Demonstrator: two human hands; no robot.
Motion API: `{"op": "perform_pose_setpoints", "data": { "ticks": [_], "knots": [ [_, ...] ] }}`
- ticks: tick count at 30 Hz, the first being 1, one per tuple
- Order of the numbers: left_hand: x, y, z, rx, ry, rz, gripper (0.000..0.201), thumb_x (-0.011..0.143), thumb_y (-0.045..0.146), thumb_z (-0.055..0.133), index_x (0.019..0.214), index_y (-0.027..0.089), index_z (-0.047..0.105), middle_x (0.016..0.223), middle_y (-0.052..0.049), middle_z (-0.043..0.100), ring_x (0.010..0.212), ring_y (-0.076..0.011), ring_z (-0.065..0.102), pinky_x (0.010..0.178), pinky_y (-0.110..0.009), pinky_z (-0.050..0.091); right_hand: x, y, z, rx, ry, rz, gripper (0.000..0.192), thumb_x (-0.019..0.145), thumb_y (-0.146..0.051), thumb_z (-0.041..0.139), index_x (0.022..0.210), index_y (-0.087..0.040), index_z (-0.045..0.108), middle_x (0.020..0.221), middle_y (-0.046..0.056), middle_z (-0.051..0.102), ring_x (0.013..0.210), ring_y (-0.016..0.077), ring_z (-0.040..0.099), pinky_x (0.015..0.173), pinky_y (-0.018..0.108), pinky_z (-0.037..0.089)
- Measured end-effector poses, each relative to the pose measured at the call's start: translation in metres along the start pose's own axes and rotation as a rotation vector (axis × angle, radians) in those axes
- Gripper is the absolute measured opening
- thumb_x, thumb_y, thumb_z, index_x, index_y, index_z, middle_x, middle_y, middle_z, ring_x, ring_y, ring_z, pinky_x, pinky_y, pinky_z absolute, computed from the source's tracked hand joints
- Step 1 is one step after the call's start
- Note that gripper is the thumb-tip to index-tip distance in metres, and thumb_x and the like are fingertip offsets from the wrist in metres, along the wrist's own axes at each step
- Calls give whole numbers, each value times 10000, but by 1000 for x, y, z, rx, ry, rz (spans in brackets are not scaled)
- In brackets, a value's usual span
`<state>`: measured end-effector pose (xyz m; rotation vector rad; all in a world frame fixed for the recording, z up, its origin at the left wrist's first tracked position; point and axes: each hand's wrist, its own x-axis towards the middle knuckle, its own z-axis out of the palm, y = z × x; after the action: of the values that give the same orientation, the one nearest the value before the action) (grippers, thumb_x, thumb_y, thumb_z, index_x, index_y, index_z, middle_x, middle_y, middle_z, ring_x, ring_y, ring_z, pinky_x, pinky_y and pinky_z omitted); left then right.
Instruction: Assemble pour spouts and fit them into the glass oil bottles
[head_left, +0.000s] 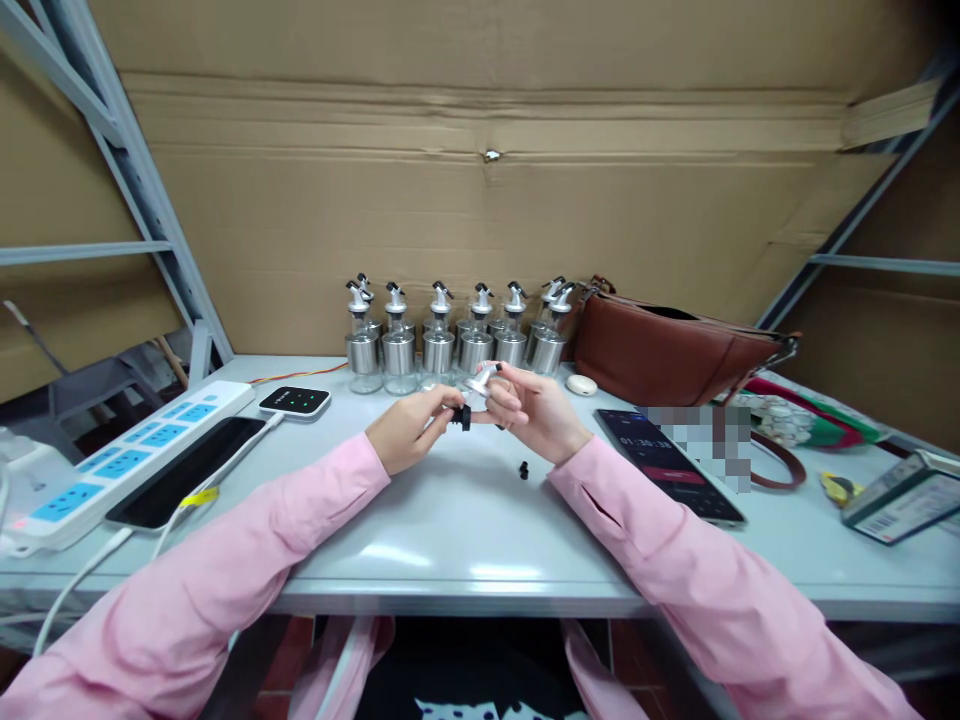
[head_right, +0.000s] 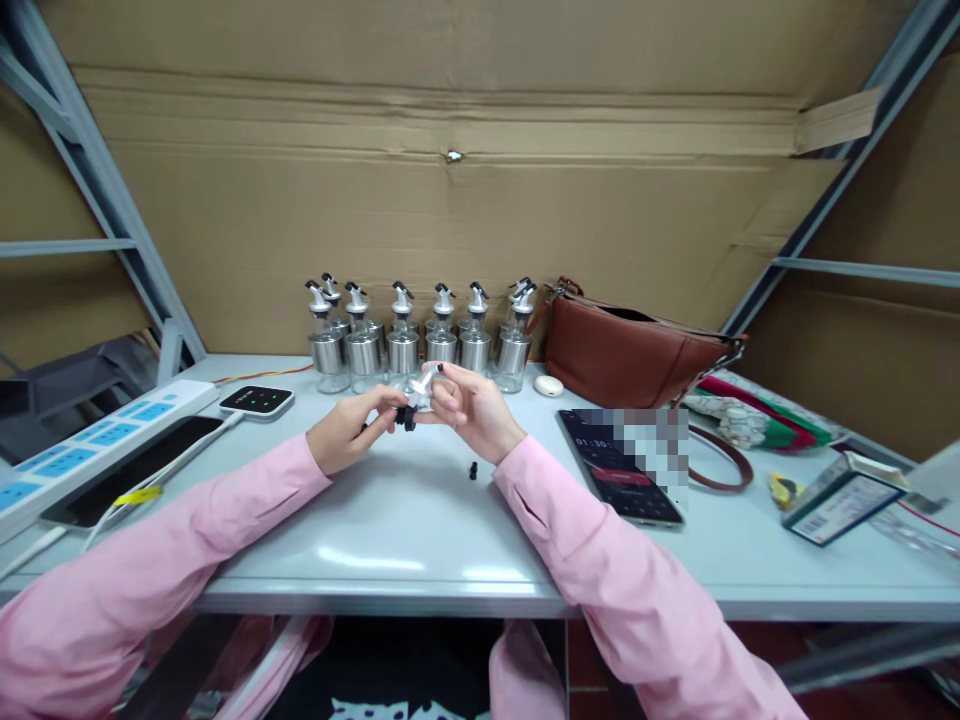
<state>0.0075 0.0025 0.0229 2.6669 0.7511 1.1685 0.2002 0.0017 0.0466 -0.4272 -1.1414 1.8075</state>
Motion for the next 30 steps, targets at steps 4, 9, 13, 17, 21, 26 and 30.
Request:
{"op": "perform_pose_setpoints", "data": {
  "ticks": [4, 9, 13, 17, 21, 26, 30],
  "knots": [
    [0, 1, -1, 57, -11, 48, 198, 860, 140, 376, 1038, 170, 457, 815, -31, 631, 678, -123, 597, 658, -240, 466, 0, -1, 1, -26, 18, -8, 144, 853, -266, 470, 865, -180, 584, 436, -101, 372, 346, 51, 234, 617, 296, 508],
    [-1, 0, -3, 143, -23, 92, 237, 841, 115, 376, 1059, 157, 460, 847, -54, 630, 742, -151, 606, 704, -271, 477, 0, -2, 3, -27, 35, -23, 136, 852, -259, 469, 848, -175, 576, 439, -95, 374, 361, 62, 263, 615, 305, 503],
    [-2, -2, -2, 163, -17, 108, 195, 864, 141, 376, 1031, 150, 475, 848, -67, 634, 743, -163, 605, 704, -289, 484, 1, -3, 2, -22, 49, -48, 137, 854, -246, 465, 848, -169, 578, 448, -85, 388, 382, 72, 312, 606, 294, 486],
    [-2, -3, -1, 141, -23, 105, 144, 893, 184, 385, 986, 162, 492, 878, -71, 634, 773, -167, 605, 716, -297, 484, 2, -3, 2, -39, 81, -62, 148, 859, -248, 458, 850, -171, 583, 452, -71, 404, 402, 82, 361, 556, 260, 455],
    [0, -2, -2, 127, -3, 118, 127, 913, 220, 394, 955, 167, 502, 863, -63, 623, 791, -164, 607, 720, -292, 484, 3, -3, 1, -51, 135, -100, 151, 854, -262, 478, 814, -167, 589, 458, -69, 405, 403, 79, 353, 563, 254, 462],
    [1, 0, -3, 185, 113, 198, 106, 916, 210, 411, 976, 169, 489, 875, -61, 629, 788, -157, 604, 715, -287, 469, 4, -4, 0, -34, 189, -95, 166, 864, -244, 467, 792, -167, 595, 469, -67, 397, 421, 85, 375, 641, 278, 502],
    [2, 0, -3, 196, 149, 193, 79, 918, 215, 420, 959, 177, 475, 893, -54, 633, 791, -146, 603, 724, -284, 466, 3, -3, 2, 2, 136, -43, 240, 891, -210, 392, 768, -166, 593, 471, -53, 410, 428, 89, 385, 605, 259, 479]
  ]
}}
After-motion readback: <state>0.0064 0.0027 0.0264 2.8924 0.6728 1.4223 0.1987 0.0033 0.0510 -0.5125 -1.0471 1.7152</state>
